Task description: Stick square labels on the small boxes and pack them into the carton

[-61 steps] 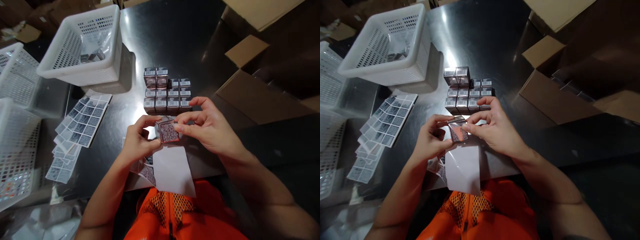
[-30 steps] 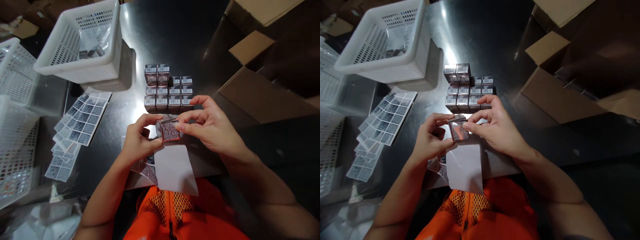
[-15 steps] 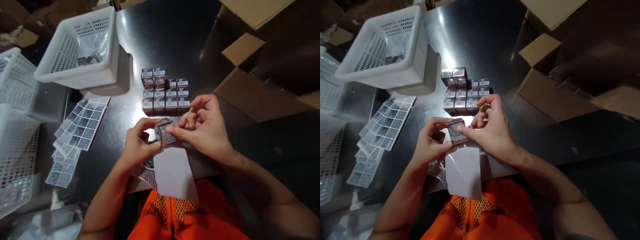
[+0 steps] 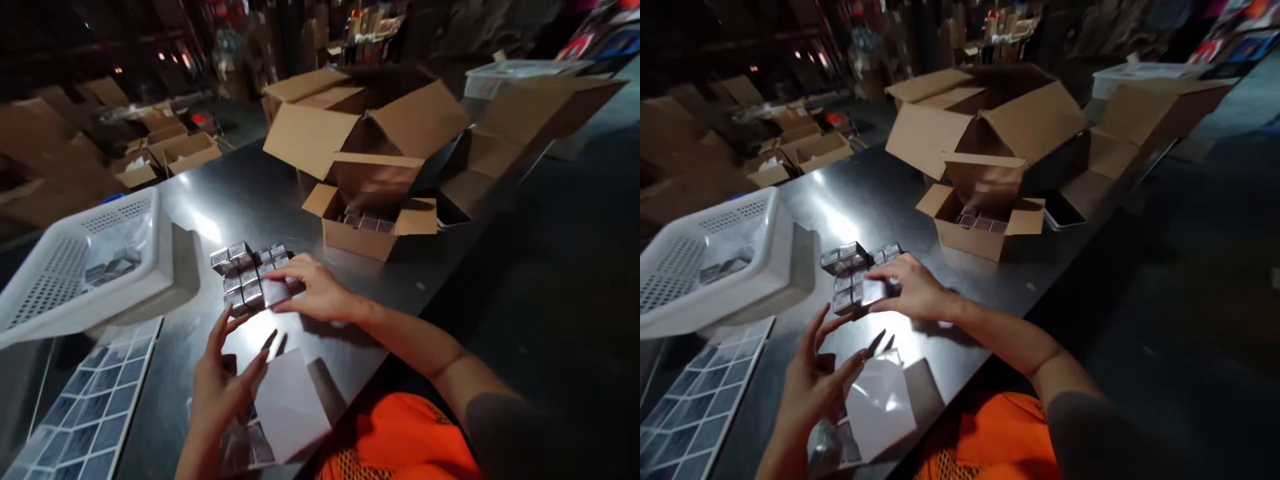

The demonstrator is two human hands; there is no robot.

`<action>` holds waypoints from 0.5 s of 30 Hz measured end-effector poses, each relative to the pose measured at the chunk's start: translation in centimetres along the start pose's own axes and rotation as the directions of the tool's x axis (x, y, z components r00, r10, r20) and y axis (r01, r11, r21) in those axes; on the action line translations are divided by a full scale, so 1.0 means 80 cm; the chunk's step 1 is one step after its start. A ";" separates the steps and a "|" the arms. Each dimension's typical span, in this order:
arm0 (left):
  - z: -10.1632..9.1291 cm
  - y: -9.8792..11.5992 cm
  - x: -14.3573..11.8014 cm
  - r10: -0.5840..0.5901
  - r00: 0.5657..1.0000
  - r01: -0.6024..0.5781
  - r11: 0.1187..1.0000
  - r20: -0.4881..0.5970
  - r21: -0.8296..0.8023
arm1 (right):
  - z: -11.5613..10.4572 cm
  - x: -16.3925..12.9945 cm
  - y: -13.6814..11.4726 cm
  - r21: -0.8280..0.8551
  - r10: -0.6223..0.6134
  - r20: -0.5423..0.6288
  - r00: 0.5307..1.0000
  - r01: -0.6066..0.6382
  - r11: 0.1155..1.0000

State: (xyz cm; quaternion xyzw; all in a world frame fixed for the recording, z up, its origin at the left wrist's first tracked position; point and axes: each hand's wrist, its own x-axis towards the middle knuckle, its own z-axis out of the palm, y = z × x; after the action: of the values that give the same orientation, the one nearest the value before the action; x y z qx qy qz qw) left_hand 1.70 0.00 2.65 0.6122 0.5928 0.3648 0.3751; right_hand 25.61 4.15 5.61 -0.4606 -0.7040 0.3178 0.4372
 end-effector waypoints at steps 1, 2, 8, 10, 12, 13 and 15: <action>-0.004 0.000 0.003 0.007 0.999 -0.006 0.999 -0.035 0.032 | -0.021 0.002 -0.002 -0.120 -0.057 -0.121 0.991 0.043 0.992; -0.009 0.000 0.005 0.016 0.997 -0.010 0.997 -0.074 0.070 | -0.046 0.005 -0.002 -0.207 -0.092 -0.210 0.973 0.048 0.977; -0.018 -0.011 0.009 0.107 0.989 -0.078 0.965 -0.104 0.252 | -0.188 0.046 0.042 -0.491 0.026 -0.294 0.955 -0.175 0.853; -0.012 -0.016 0.009 0.138 0.987 -0.113 0.960 -0.083 0.257 | -0.206 0.056 0.065 -0.494 0.143 -0.262 0.954 -0.260 0.830; -0.006 -0.018 0.009 0.157 0.985 -0.133 0.958 -0.075 0.253 | -0.209 0.060 0.084 -0.463 0.210 -0.253 0.944 -0.309 0.831; -0.004 -0.019 0.009 0.165 0.984 -0.142 0.957 -0.072 0.252 | -0.208 0.060 0.091 -0.449 0.235 -0.245 0.941 -0.325 0.833; -0.002 -0.019 0.009 0.166 0.984 -0.146 0.957 -0.062 0.251 | -0.205 0.060 0.097 -0.428 0.274 -0.210 0.939 -0.340 0.837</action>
State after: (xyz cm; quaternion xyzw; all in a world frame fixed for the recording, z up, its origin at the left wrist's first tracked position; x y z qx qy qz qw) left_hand 0.90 0.73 1.35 0.6832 0.5982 0.3422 0.2414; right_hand 42.47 12.23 7.38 -0.6787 -0.6432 0.1759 0.3078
